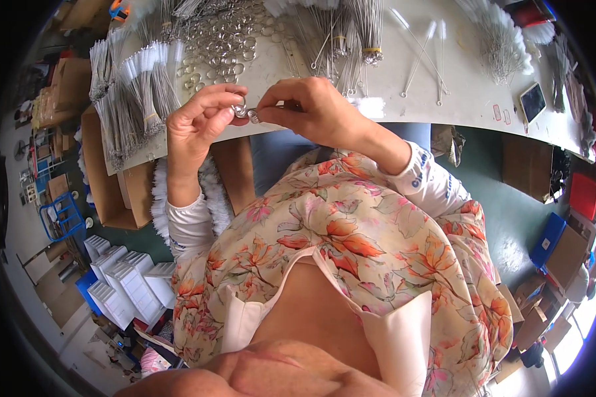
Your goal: Attaching metal rings to the wire handles of white cleaning brushes.
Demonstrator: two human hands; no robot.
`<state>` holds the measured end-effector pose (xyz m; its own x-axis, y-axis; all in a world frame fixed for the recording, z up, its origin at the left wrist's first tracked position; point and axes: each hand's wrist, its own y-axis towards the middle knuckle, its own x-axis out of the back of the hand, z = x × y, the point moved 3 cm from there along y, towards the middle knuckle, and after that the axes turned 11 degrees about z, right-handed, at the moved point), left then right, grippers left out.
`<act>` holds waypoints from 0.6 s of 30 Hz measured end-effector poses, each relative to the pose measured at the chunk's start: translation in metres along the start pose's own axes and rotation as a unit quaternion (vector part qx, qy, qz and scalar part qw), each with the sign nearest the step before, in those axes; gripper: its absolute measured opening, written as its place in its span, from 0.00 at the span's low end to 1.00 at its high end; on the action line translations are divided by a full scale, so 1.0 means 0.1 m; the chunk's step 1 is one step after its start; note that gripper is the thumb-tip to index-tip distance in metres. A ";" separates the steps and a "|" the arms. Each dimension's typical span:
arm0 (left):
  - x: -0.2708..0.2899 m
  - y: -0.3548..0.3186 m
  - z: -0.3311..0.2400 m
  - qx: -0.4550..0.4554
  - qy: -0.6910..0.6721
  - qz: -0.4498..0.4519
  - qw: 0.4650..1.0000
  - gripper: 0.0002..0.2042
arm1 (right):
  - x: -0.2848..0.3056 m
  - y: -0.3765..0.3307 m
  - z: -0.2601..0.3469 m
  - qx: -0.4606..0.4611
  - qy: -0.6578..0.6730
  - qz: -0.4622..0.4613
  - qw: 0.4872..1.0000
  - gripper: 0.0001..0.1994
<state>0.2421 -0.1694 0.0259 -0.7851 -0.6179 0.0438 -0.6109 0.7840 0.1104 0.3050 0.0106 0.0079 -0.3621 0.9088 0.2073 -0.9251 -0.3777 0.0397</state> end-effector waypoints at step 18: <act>-0.26 0.14 -0.62 -0.238 0.332 -0.099 0.908 0.16 | 0.11 0.03 0.56 0.060 0.150 -0.095 0.982 0.08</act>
<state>0.2604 -0.1456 0.0875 -0.3345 -0.7672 0.5472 -0.4962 0.6371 0.5899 0.3047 0.0095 0.0651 -0.2176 0.9696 -0.1115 -0.9658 -0.1974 0.1684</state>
